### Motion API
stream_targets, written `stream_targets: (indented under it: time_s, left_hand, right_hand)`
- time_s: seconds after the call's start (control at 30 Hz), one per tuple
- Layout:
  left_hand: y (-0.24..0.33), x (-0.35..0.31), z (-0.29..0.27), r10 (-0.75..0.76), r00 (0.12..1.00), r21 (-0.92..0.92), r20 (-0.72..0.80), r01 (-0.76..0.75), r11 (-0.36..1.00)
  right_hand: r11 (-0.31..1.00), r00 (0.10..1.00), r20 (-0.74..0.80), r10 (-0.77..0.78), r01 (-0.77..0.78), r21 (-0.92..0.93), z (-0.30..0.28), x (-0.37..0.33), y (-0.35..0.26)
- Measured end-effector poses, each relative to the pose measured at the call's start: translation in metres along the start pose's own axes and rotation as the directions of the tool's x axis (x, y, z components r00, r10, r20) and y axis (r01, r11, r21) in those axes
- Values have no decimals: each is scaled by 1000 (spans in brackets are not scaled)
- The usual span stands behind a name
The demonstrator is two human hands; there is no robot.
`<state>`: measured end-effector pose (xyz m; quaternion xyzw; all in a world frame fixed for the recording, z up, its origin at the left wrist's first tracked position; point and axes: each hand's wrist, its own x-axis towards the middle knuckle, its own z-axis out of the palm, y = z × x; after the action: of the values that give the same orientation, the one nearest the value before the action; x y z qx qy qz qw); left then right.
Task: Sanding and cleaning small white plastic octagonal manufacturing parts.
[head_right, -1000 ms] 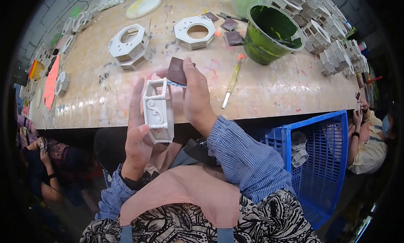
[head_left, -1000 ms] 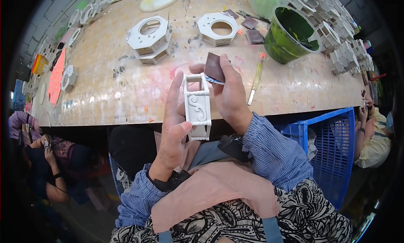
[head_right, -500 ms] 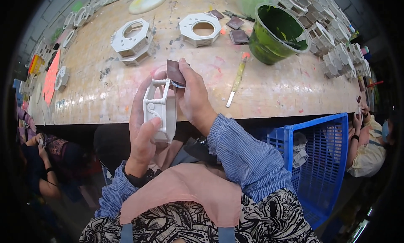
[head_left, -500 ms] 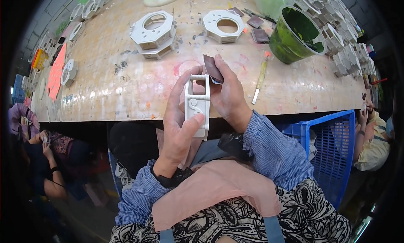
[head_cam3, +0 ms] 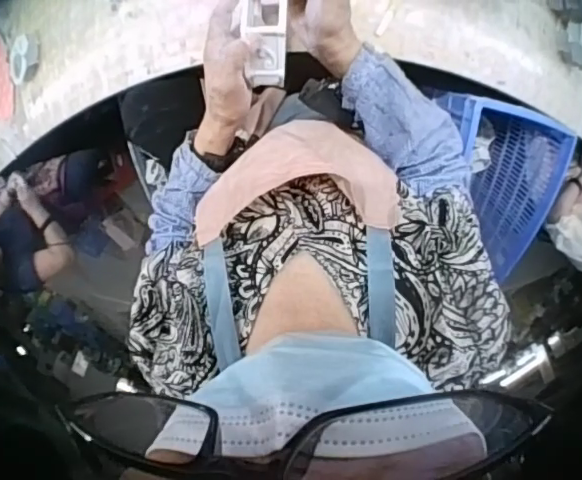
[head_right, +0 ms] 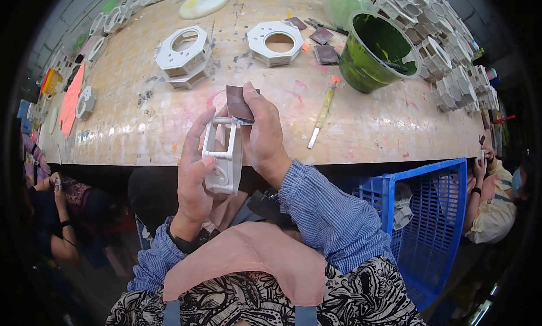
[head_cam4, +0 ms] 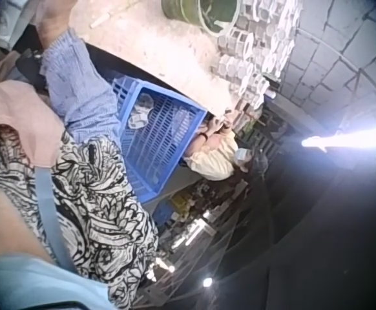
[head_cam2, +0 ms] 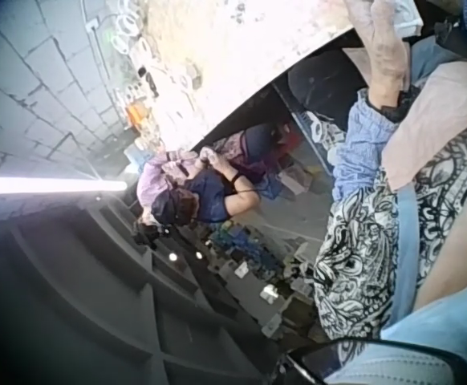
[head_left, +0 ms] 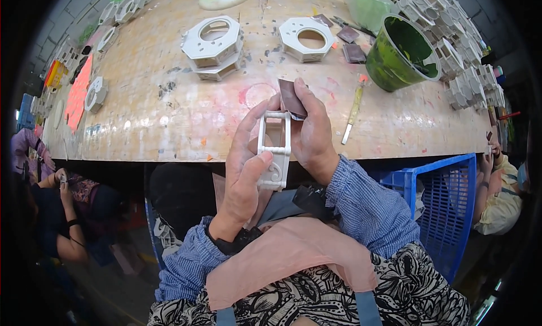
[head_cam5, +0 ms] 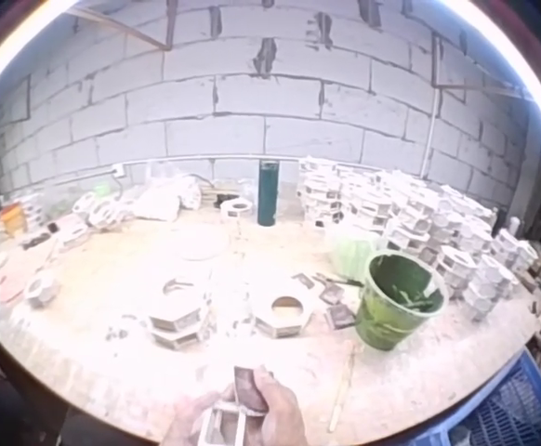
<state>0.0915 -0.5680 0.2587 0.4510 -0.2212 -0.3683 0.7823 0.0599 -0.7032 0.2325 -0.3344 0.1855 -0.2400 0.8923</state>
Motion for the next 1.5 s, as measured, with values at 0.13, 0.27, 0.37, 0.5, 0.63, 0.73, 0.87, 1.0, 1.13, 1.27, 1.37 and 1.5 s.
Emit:
stream_targets:
  time_s: [0.13,0.27,0.37,0.5,0.63,0.73,0.87,1.0,1.13,1.27,1.37,1.5]
  left_hand:
    - [-2,-4,-14,-26,994,16,110,25,1000]
    - [1,-4,-5,-38,998,74,52,34,997]
    - [6,-2,8,-14,999,33,-30,15,999]
    - [9,-8,4,49,998,216,-46,-38,976]
    - [3,-12,0,76,997,157,21,-78,985]
    - [-1,-12,3,71,997,103,40,-75,992]
    - [1,-12,2,51,997,45,54,-53,998]
    - [2,-9,5,25,999,82,40,-28,996]
    - [-1,-8,4,22,998,42,58,-25,999]
    - [2,-9,9,-4,998,24,55,3,1000]
    - [4,-9,9,-12,999,20,50,11,1000]
    - [5,-9,9,-8,998,30,61,6,1000]
  right_hand:
    - [999,999,-27,-26,26,-34,11,-8,-6]
    - [980,989,63,-137,144,-137,20,-19,-12]
    - [968,980,124,-159,179,-174,19,-25,-14]
    - [926,952,121,-282,303,-225,25,-25,-18]
    - [963,984,27,-176,178,-202,5,2,-15]
    - [991,989,73,125,-121,-62,-5,6,-9]
    - [994,993,79,90,-85,-70,-11,8,2]
    - [996,999,31,39,-37,-79,-13,9,3]
    - [991,1000,11,-17,18,-136,-9,8,4]
    - [992,1000,6,-22,22,-121,-14,9,4]
    - [987,999,-3,-53,52,-151,-15,10,6]
    - [963,996,-14,-84,78,-258,-11,7,3]
